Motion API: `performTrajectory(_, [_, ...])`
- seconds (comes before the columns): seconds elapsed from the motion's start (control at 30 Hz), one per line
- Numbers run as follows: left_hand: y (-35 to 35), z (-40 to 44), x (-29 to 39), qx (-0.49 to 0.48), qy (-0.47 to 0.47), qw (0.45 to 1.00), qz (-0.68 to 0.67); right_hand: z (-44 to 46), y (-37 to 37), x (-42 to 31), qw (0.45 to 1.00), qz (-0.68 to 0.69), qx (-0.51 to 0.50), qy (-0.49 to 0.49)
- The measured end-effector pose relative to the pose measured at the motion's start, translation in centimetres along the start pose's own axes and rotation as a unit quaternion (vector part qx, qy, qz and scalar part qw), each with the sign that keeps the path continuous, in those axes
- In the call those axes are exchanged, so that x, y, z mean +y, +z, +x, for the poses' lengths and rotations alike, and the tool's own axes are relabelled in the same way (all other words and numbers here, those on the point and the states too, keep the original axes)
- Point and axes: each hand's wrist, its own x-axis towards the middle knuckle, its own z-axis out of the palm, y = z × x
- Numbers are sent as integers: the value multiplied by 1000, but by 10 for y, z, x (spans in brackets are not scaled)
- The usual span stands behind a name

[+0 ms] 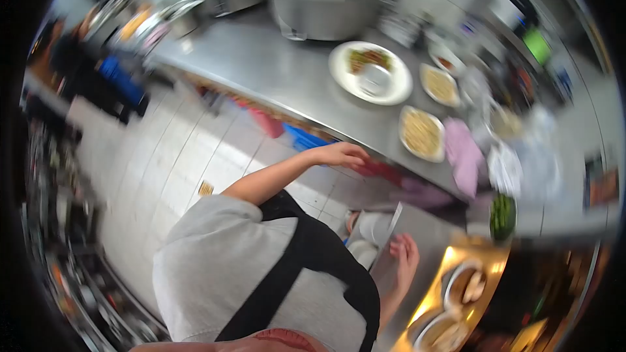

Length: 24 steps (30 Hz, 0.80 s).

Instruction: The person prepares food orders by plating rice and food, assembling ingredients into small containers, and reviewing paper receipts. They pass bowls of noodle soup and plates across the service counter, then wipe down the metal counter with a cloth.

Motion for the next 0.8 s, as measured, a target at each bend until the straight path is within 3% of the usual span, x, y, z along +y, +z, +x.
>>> performTrajectory(0.1, [-83,-39,20,17,26,1000,-3,37,31,3,999,10,-33,18])
performTrajectory(0.2, [-196,-112,55,164,111,979,41,73,92,-14,997,18,-70,8])
performTrajectory(0.27, [-293,-169,74,314,187,929,59,107,146,-23,995,12,-102,11])
performTrajectory(0.33, [-386,-226,88,541,263,798,31,138,202,-37,989,6,-145,24])
performTrajectory(0.37, [-431,-256,89,639,301,703,81,150,233,-45,988,7,-151,23])
performTrajectory(0.4, [-478,-281,82,704,355,614,38,160,263,-53,985,11,-168,33])
performTrajectory(0.47, [-559,-336,62,828,283,453,170,176,314,-73,976,12,-213,50])
performTrajectory(0.5, [-577,-354,60,843,202,444,227,184,331,-80,975,10,-214,55])
performTrajectory(0.57, [-607,-375,55,775,-27,521,358,204,361,-89,961,-24,-264,82])
performTrajectory(0.63, [-632,-379,46,687,-6,543,483,216,384,-103,961,-36,-258,87])
performTrajectory(0.67, [-640,-382,45,651,-61,575,492,219,393,-109,962,-65,-253,78])
performTrajectory(0.7, [-655,-388,42,601,-67,566,560,222,399,-115,962,-95,-247,70])
performTrajectory(0.8, [-669,-416,63,643,-34,536,545,224,410,-117,965,-89,-239,63])
